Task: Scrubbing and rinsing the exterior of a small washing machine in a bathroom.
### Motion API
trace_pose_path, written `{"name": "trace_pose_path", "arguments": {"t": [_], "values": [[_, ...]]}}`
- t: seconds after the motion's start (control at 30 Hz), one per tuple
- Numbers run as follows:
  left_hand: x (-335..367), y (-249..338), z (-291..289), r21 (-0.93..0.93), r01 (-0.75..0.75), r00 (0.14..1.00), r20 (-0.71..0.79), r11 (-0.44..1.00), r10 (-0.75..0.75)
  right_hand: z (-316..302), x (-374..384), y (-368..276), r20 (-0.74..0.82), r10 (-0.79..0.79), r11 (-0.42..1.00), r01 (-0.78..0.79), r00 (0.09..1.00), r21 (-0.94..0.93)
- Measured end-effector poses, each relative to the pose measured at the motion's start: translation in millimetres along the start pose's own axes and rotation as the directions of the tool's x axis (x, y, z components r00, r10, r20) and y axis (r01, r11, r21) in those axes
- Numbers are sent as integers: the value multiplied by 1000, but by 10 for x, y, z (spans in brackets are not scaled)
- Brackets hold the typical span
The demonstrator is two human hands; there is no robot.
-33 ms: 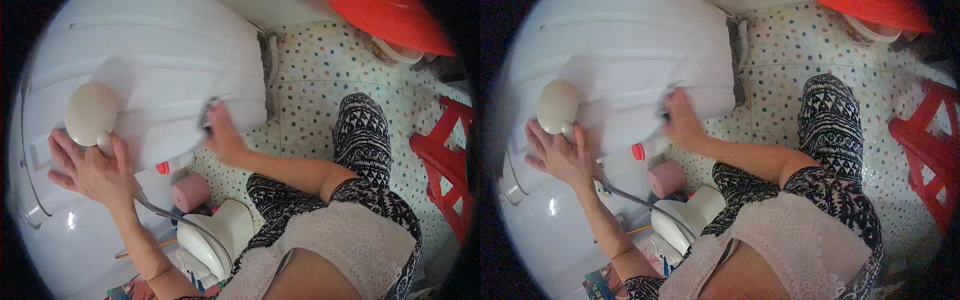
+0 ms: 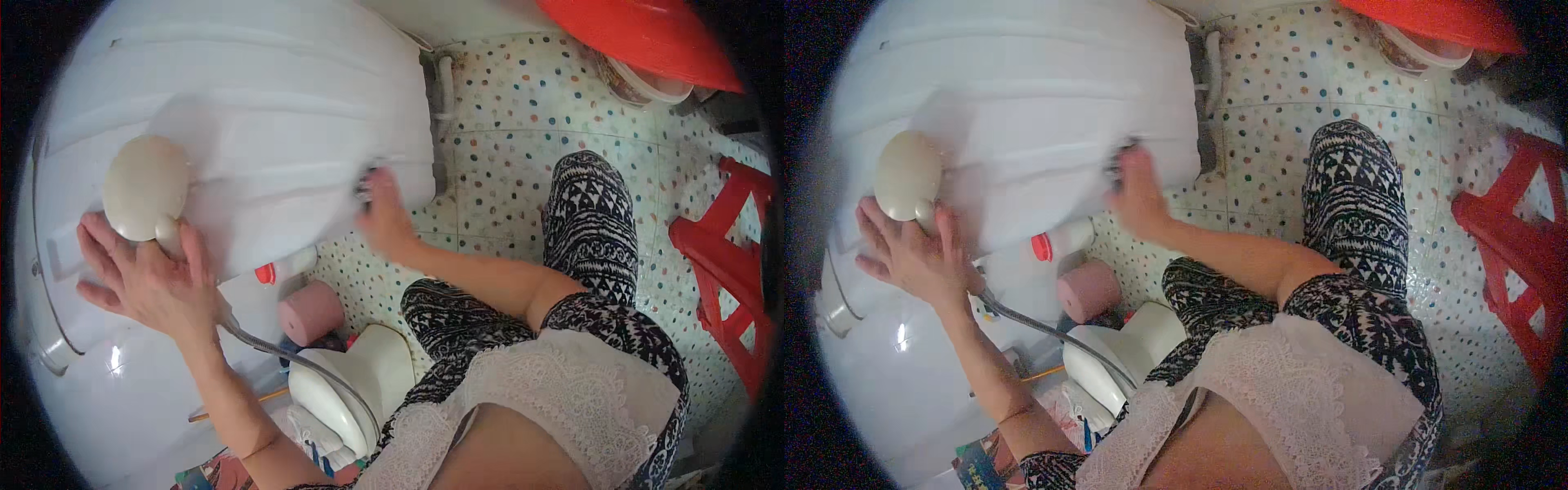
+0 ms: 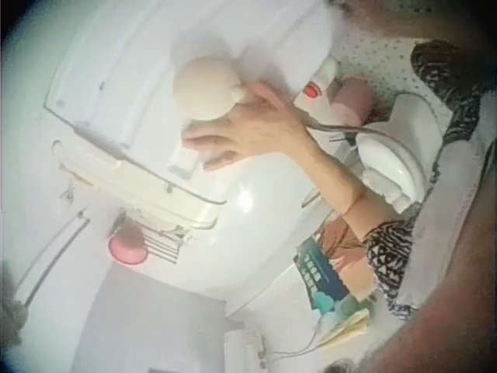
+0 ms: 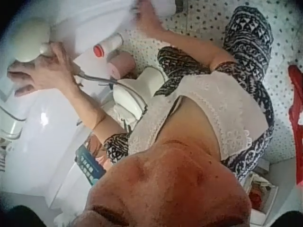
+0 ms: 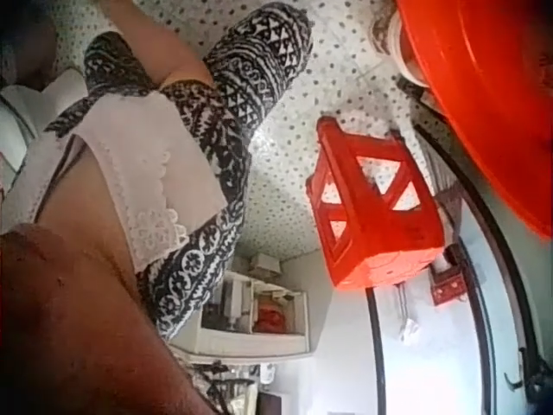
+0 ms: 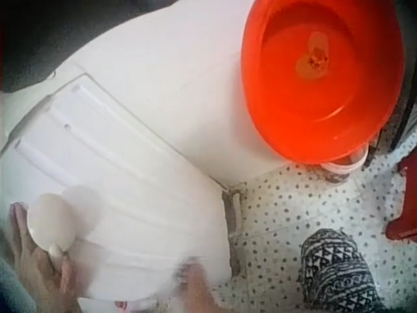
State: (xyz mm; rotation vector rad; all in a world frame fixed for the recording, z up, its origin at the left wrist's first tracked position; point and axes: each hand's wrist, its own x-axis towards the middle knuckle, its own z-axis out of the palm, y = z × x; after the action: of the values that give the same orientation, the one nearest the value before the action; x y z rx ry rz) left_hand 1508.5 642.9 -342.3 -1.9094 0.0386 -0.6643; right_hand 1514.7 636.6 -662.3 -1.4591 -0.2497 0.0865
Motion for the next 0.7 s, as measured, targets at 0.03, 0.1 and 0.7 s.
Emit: {"name": "trace_pose_path", "arguments": {"t": [0.03,0.1,0.7], "values": [[5,25,-10,-64,-23,998,-52,998,20,-15,-7,388,-19,155,988,-155,988,5],[51,146,-5,-151,-58,993,-114,987,41,-36,104,890,-146,484,874,-484,863,38],[239,360,628,-159,-108,992,-86,981,95,-342,697,1795,21,765,638,-763,643,104]]}}
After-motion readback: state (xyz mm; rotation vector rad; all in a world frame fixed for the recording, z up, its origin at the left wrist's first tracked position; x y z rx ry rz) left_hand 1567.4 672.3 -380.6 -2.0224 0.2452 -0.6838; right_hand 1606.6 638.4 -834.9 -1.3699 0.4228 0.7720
